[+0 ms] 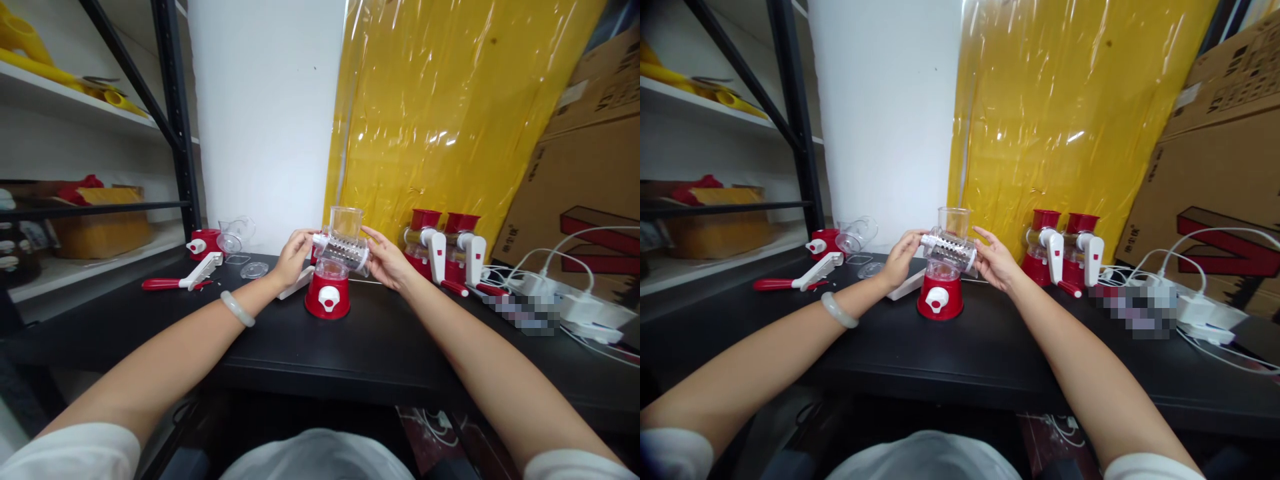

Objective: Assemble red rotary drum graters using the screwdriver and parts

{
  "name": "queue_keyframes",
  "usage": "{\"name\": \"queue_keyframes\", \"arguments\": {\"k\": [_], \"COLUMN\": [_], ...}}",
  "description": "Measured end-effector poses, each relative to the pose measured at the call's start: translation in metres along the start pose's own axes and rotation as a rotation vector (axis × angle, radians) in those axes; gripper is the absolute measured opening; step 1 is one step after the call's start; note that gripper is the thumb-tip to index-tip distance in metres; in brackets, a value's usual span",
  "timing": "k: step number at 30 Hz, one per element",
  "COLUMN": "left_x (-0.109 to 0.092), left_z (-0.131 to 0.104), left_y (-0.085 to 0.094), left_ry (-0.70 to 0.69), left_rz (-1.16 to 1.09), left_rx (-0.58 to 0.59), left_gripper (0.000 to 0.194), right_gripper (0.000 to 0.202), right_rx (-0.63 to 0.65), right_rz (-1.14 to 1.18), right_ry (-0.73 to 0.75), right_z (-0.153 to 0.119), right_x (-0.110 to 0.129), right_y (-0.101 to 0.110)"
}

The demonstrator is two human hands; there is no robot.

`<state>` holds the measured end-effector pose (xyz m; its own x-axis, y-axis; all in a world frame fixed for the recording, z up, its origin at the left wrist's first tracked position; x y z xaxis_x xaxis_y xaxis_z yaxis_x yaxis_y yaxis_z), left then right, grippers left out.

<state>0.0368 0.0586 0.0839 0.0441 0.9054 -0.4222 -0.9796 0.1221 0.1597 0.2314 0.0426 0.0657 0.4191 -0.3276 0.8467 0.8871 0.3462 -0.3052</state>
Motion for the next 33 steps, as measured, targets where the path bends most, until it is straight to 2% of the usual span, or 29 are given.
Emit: {"name": "queue_keyframes", "arguments": {"k": [7, 14, 22, 25, 28, 30, 31, 33], "left_x": [0.002, 0.003, 0.002, 0.008, 0.024, 0.04, 0.049, 0.068], "left_z": [0.004, 0.003, 0.003, 0.003, 0.004, 0.005, 0.004, -0.003], "left_y": [0.007, 0.015, 0.016, 0.02, 0.033, 0.039, 0.039, 0.032], "left_ry": [-0.048, -0.03, -0.017, 0.026, 0.113, 0.211, 0.266, 0.378], "left_rz": [0.098, 0.168, 0.098, 0.024, 0.052, 0.227, 0.354, 0.603], "left_rx": [-0.013, -0.069, -0.095, -0.128, -0.172, -0.116, -0.04, 0.195], "left_gripper": [0.026, 0.023, 0.02, 0.017, 0.016, 0.016, 0.017, 0.02], "right_gripper": [0.063, 0.084, 0.101, 0.102, 0.101, 0.098, 0.096, 0.09], "right_rx": [0.025, 0.005, -0.01, -0.012, -0.026, -0.035, -0.038, -0.042], "right_rz": [-0.01, -0.157, -0.218, -0.223, -0.206, -0.194, -0.189, -0.179], "right_ry": [0.01, -0.024, -0.034, -0.042, -0.052, -0.063, -0.067, -0.069], "right_z": [-0.006, -0.007, -0.007, -0.008, -0.009, -0.008, -0.008, -0.007], "right_x": [0.002, -0.003, -0.001, -0.001, -0.002, -0.002, -0.002, -0.001], "right_y": [-0.012, -0.019, -0.017, -0.017, -0.016, -0.016, -0.015, -0.012]}}
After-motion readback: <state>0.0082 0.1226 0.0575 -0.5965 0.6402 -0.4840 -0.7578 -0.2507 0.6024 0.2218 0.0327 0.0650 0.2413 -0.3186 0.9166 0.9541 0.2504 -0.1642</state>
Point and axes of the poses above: each hand's wrist, its own z-axis towards the middle knuckle, its own y-axis out of the back of the hand, x = y × z, the point moved 9 cm from there along z, towards the middle knuckle, and after that the axes turned 4 degrees about -y, right-handed, at the moved point
